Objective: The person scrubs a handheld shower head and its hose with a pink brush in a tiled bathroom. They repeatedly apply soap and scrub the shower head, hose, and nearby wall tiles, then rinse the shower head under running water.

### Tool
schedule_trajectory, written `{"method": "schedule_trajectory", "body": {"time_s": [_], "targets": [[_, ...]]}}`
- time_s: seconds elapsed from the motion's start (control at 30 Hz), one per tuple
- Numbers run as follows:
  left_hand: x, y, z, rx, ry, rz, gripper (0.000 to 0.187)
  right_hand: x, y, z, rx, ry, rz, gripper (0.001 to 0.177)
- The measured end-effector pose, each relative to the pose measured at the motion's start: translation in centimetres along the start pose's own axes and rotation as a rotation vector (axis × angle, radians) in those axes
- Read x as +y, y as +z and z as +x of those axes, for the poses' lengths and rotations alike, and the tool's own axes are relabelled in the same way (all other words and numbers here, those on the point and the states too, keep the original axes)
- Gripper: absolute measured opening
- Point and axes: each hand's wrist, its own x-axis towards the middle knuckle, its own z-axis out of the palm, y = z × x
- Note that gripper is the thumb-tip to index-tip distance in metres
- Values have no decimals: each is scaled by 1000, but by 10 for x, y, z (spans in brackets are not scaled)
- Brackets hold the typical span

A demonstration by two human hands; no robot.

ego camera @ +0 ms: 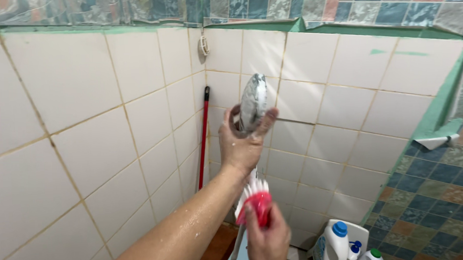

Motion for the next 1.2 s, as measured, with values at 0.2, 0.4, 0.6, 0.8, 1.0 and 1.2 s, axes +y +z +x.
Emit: {"method": "schedule_trajectory", "body": {"time_s": [0.2, 0.4, 0.6, 0.8, 1.0, 1.2], "targets": [[-4, 8, -4, -125, -294, -42, 56, 25, -3, 8, 32, 97, 162, 21], [4, 40, 7, -227, -219, -159, 54, -5, -32, 37, 168, -271, 119, 30], [19, 53, 7, -193, -298, -133, 48, 17, -29, 10, 130, 100, 103, 21], [5, 62, -2, -179, -278, -157, 42, -22, -45, 36, 185, -96, 269, 22], [7, 63, -2, -246, -252, -173, 39, -4, -38, 17, 231, 114, 59, 21], [-8, 62, -17, -214, -255, -152, 41, 39, -37, -4, 81, 91, 242, 25]]}}
